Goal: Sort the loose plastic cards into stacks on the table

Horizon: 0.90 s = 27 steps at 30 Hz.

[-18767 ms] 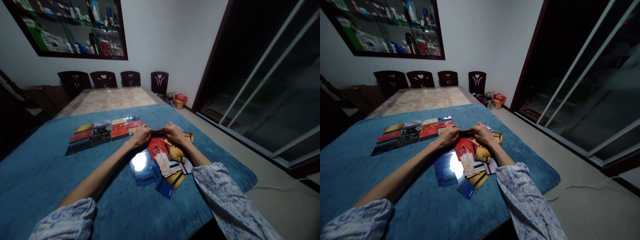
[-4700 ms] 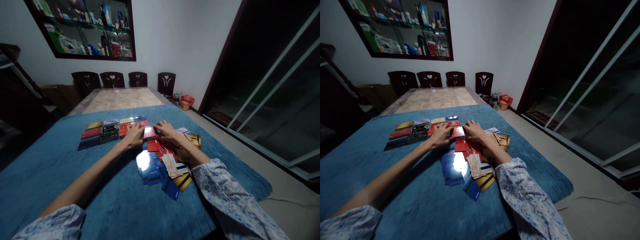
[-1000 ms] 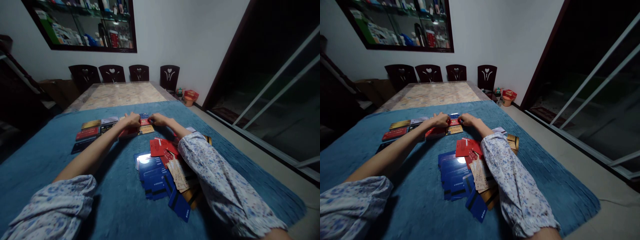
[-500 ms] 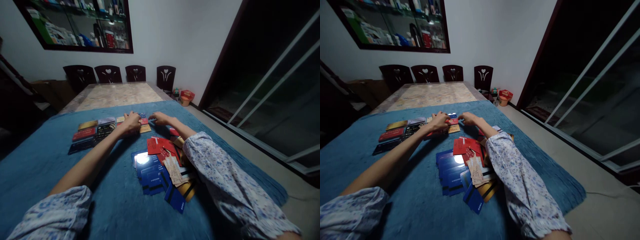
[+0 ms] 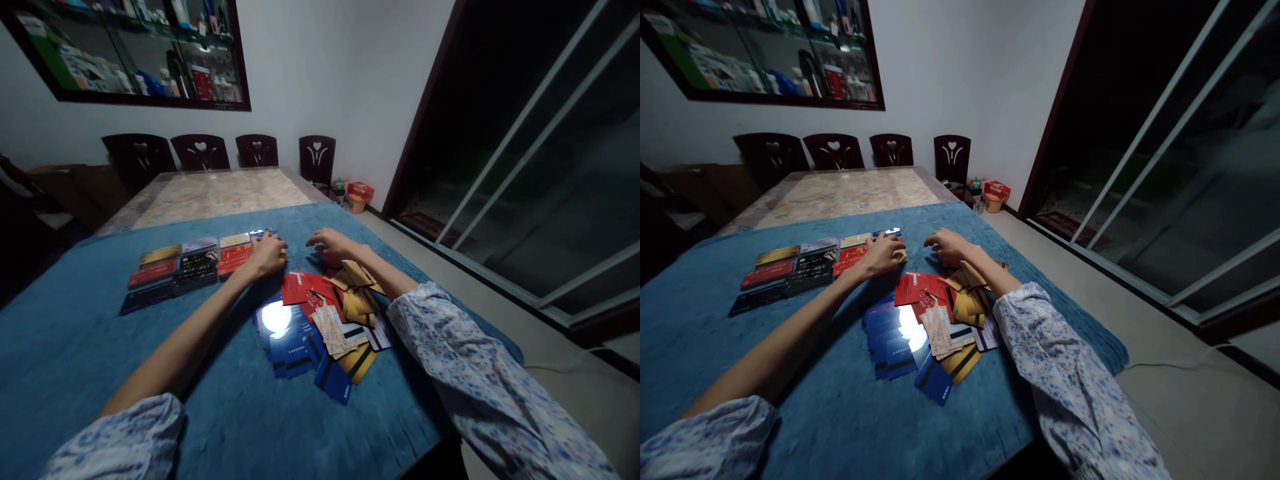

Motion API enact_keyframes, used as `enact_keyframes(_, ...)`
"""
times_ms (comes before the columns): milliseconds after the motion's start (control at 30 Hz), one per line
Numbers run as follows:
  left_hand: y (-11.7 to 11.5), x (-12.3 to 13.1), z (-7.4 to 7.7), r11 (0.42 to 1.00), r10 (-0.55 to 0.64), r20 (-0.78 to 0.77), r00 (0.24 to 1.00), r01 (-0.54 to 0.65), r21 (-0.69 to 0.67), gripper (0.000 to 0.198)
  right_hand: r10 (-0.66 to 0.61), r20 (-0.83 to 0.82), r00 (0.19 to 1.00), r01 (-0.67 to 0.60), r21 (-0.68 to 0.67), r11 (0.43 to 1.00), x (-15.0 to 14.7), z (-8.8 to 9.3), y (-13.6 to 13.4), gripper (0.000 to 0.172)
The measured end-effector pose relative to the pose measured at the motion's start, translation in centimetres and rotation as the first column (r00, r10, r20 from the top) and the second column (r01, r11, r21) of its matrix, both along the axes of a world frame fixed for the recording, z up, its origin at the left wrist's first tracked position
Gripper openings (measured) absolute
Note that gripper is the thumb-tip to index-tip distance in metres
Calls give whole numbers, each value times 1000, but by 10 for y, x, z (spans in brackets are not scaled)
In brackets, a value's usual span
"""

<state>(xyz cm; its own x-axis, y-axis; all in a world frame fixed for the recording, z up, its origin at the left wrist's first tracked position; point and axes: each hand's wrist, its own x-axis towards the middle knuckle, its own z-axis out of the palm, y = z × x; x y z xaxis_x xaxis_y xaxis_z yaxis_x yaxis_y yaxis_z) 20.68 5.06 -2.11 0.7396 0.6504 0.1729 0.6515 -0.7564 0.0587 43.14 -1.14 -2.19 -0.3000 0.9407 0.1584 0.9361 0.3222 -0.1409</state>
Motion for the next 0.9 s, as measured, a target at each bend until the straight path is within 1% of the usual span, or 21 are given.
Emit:
enact_keyframes(133,-12,8,-3,999,-50,8,999,50,-13,34,-39,4,999,39,46,998,9,-3,-25,35)
enact_keyframes(267,-25,17,-3,994,-111,-5,994,111,-11,35,-96,16,995,95,70,993,20,-10,-45,32)
enact_keyframes(333,-33,22,-2,990,-138,-4,990,138,-13,35,-116,18,993,114,86,990,26,-14,-54,33)
enact_keyframes(400,-40,28,-2,986,-169,-1,986,169,-13,35,-115,3,993,114,98,989,33,-19,-64,35)
enact_keyframes(467,-48,34,-2,981,-195,0,981,195,-9,33,-153,-25,988,155,103,983,39,-23,-72,32)
enact_keyframes(533,-57,40,-2,974,-225,3,974,225,0,31,-191,-49,980,196,108,975,44,-27,-80,32)
enact_keyframes(667,-77,52,-1,947,-319,2,948,319,-26,31,-243,-78,967,251,127,960,53,-35,-91,41)
enact_keyframes(767,-92,62,-1,922,-385,-3,923,385,-40,33,-255,-108,961,269,142,953,58,-41,-95,45)
enact_keyframes(833,-101,68,-2,900,-434,-32,900,432,-47,32,-238,-131,962,257,153,954,60,-44,-96,43)
enact_keyframes(900,-108,72,-4,873,-487,-47,872,485,-44,26,-206,-154,966,231,165,959,62,-48,-96,38)
